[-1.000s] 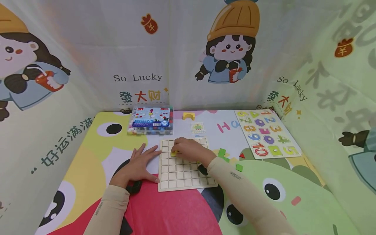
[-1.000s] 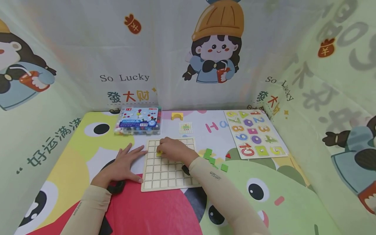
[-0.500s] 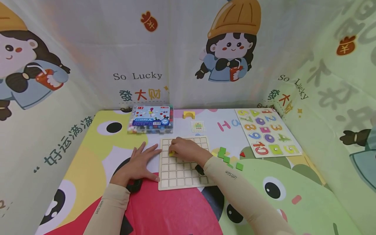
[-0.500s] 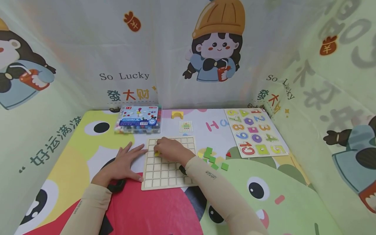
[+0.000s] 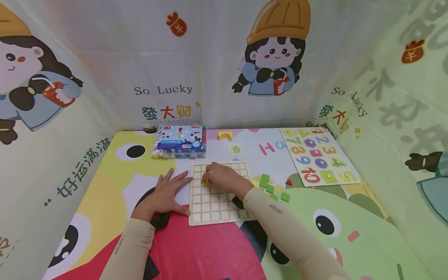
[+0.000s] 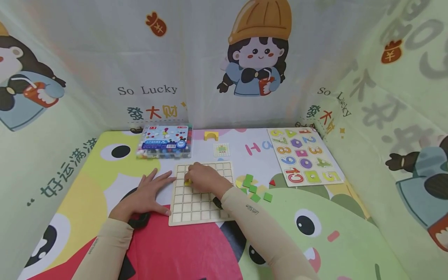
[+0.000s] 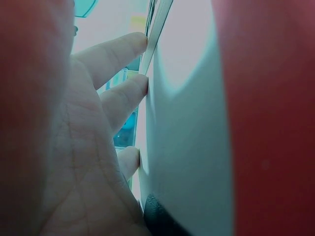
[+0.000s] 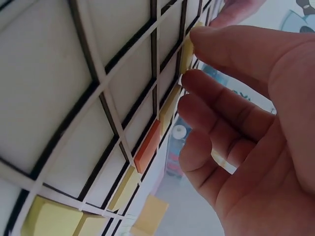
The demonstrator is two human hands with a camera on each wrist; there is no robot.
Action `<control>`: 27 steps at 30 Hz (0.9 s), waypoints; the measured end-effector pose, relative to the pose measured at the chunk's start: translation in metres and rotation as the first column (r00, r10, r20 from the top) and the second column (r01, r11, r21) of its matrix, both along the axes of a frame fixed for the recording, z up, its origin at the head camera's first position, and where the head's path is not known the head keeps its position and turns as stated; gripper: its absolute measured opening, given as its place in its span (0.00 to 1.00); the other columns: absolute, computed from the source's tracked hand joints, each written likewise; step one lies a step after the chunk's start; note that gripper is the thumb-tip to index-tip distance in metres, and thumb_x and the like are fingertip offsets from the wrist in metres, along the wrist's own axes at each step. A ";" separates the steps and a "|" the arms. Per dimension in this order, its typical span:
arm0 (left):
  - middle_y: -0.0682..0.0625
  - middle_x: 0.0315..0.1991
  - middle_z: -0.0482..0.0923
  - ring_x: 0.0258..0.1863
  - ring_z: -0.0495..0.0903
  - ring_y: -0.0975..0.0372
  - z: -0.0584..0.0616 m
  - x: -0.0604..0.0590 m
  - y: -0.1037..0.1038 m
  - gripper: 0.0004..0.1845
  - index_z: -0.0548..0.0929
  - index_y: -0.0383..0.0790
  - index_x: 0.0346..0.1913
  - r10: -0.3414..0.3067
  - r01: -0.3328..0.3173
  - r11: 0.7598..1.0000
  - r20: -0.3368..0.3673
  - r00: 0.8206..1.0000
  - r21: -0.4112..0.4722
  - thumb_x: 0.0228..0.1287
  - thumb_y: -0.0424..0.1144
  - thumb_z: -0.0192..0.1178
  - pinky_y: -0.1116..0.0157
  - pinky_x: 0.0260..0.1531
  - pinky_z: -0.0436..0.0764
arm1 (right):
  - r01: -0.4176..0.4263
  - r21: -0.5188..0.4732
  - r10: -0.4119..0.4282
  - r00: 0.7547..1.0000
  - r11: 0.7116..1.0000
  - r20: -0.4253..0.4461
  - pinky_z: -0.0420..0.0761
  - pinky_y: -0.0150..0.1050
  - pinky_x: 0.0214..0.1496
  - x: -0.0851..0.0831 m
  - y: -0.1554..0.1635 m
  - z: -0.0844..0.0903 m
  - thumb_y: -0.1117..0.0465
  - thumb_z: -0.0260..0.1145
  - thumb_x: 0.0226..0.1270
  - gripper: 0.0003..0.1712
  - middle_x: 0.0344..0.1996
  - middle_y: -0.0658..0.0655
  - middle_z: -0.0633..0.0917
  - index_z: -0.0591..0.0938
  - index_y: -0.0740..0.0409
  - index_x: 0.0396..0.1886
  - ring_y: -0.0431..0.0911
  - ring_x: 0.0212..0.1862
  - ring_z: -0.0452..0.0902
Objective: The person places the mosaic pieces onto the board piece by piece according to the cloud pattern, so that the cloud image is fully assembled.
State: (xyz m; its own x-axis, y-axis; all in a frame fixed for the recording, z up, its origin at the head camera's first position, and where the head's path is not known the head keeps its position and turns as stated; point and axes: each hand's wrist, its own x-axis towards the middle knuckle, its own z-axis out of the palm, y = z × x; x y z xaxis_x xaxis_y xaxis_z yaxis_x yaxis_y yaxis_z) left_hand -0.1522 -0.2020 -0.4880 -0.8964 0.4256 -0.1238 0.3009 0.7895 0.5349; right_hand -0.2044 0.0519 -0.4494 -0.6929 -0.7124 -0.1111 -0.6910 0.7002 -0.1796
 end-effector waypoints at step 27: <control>0.46 0.86 0.56 0.85 0.35 0.34 -0.001 0.001 0.002 0.64 0.70 0.54 0.80 0.010 -0.010 1.000 0.000 1.000 -0.002 0.34 0.65 0.84 0.26 0.78 0.34 | 0.364 -0.258 -0.367 0.929 0.895 0.039 0.87 0.52 0.57 0.049 0.143 0.031 0.59 0.73 0.72 0.22 0.54 0.58 0.88 0.86 0.58 0.63 0.53 0.52 0.84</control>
